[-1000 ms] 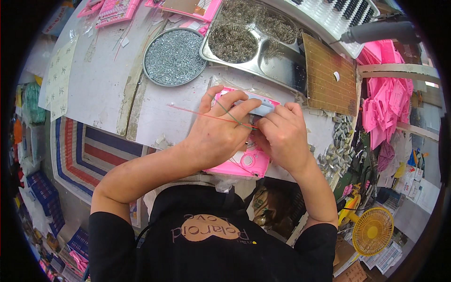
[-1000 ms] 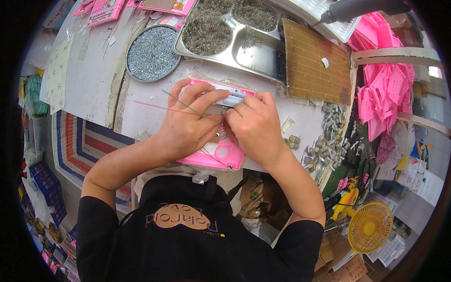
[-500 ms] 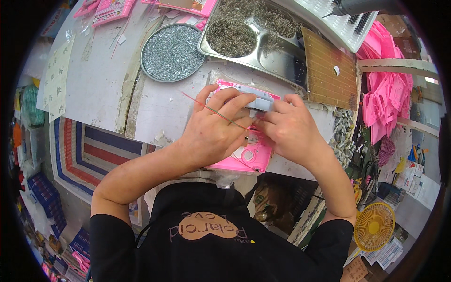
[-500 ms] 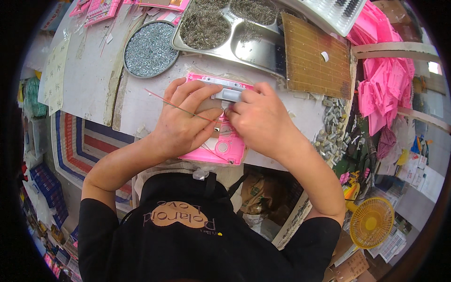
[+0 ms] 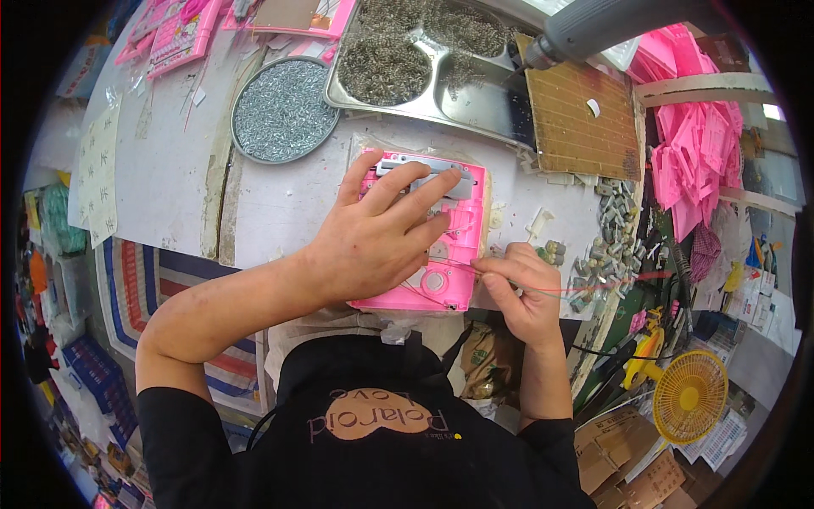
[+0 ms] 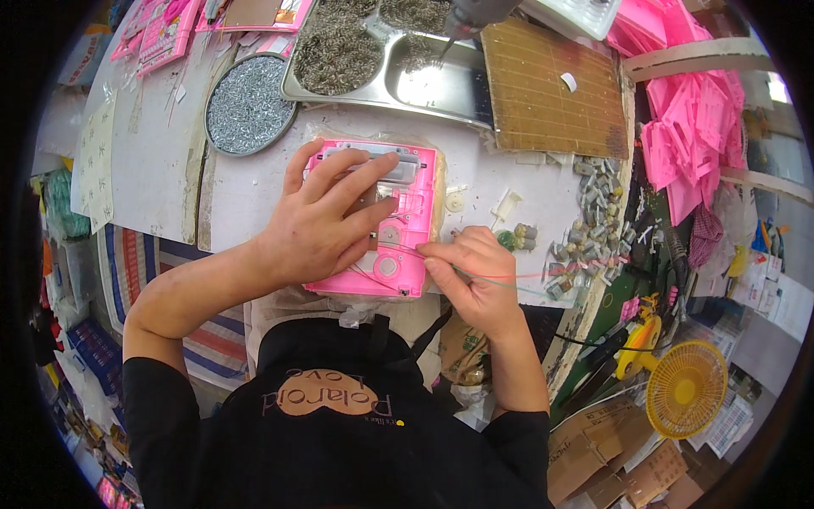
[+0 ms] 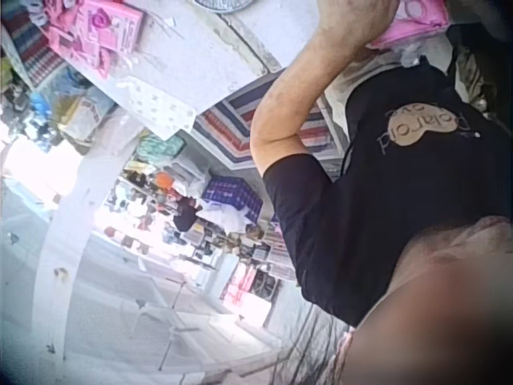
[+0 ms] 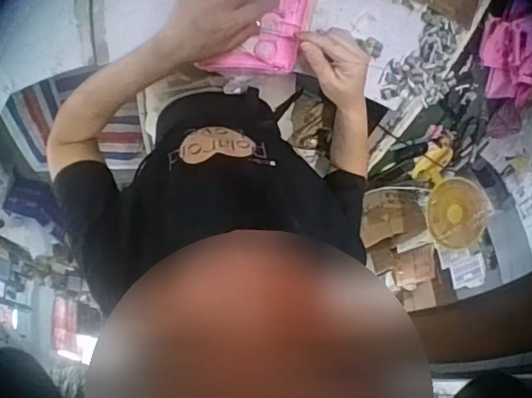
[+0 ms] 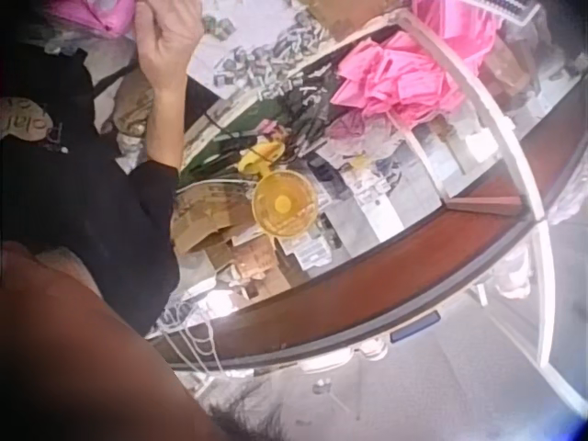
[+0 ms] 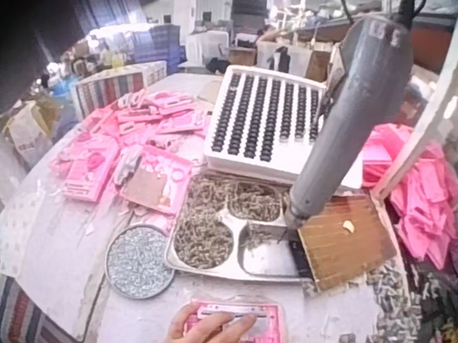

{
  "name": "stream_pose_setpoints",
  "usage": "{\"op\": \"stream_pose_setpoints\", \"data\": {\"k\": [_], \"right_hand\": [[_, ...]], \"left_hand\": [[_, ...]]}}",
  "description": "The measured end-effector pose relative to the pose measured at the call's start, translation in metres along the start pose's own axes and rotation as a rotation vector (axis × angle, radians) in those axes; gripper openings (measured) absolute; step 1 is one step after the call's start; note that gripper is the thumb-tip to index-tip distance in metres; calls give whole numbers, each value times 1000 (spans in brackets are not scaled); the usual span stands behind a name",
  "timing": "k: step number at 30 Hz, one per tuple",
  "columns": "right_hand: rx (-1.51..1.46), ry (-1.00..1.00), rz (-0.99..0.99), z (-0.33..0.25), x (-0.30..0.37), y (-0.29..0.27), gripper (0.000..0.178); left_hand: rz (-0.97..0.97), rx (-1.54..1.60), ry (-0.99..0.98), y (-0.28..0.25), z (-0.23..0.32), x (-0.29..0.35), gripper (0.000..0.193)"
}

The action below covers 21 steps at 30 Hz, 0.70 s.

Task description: Assembling pink plastic toy components by inserting parts and using an electric screwdriver.

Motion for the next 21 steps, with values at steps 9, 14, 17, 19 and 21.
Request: {"op": "stream_pose_setpoints", "data": {"k": [9,14,17,19,21], "right_hand": [[114,-145,-18,-22,-2,-4,18],[277,-403,-113,-83,20,23,26],[-75,-429,-290,-72,22,40,42],[228,-308,-80,-58,-8,26,49],[416,-313,-112,-53,-4,43,51]], "left_hand": [[-138,-91,194,-11,1,-16,30],[-200,136,110,-8,34,21,45],[-330,152,147,12,49,54,32],[-164,210,172,1,55,58,29],[-15,226,140,-10,50,64,29]]}}
Point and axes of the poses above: each hand's wrist, its own x-axis away from the middle knuckle, its own y-axis out of the palm, z = x × y, the point moved 7 cm from there along -x, towards the middle knuckle, and after that the axes turned 13 degrees about x, right-handed, at the moved point
